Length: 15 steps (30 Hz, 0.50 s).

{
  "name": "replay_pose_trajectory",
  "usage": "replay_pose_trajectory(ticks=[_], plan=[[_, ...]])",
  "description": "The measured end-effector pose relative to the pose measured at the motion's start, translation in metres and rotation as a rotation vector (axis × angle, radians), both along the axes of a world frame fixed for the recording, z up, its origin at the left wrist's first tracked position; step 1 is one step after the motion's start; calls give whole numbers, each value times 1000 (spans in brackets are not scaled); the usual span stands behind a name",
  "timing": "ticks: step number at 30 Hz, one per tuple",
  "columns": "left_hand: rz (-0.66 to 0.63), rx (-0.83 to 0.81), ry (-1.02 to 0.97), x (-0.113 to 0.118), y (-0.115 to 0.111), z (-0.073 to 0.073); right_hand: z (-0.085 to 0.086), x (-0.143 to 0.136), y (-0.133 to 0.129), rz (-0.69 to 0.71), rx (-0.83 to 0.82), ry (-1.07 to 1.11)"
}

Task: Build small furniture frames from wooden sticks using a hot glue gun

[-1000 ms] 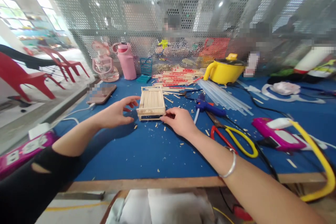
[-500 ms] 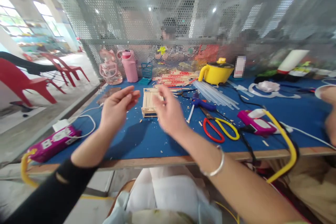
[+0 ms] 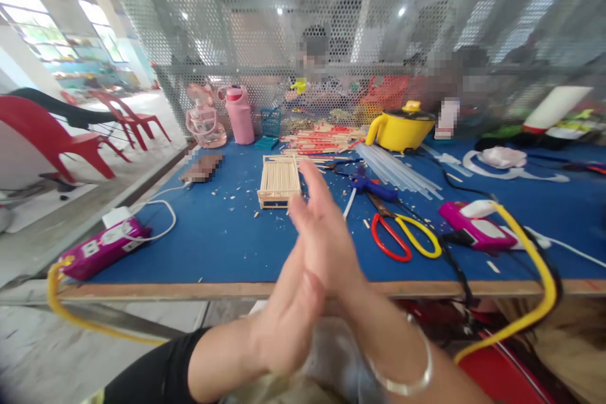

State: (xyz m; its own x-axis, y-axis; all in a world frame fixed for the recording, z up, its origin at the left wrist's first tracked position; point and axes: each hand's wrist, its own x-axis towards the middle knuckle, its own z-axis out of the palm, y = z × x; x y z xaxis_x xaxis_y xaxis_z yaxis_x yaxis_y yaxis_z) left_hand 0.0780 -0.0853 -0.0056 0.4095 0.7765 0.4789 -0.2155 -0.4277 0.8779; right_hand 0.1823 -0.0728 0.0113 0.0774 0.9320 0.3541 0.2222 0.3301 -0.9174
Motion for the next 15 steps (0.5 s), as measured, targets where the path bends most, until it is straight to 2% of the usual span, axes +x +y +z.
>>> replay_pose_trajectory(ticks=[2, 3, 5, 7, 9, 11, 13, 15], plan=[[90, 17, 24, -8, 10, 3, 7, 22, 39, -24, -41, 1], [140, 25, 32, -13, 18, 5, 11, 34, 62, -116, -30, -36], [238, 37, 46, -28, 42, 11, 20, 54, 104, -256, 54, -342], [337, 43, 67, -45, 73, 18, 25, 63, 132, -197, 17, -462], [440, 54, 95, -61, 106, 22, 25, 63, 143, -67, -70, -580], [520, 47, 151, -74, 136, 22, 18, 59, 141, 76, -171, -709], [542, 33, 186, -85, 159, 17, 7, 56, 133, 182, -249, -817], [539, 5, 248, -94, 172, 6, -5, 54, 126, 231, -281, -883]])
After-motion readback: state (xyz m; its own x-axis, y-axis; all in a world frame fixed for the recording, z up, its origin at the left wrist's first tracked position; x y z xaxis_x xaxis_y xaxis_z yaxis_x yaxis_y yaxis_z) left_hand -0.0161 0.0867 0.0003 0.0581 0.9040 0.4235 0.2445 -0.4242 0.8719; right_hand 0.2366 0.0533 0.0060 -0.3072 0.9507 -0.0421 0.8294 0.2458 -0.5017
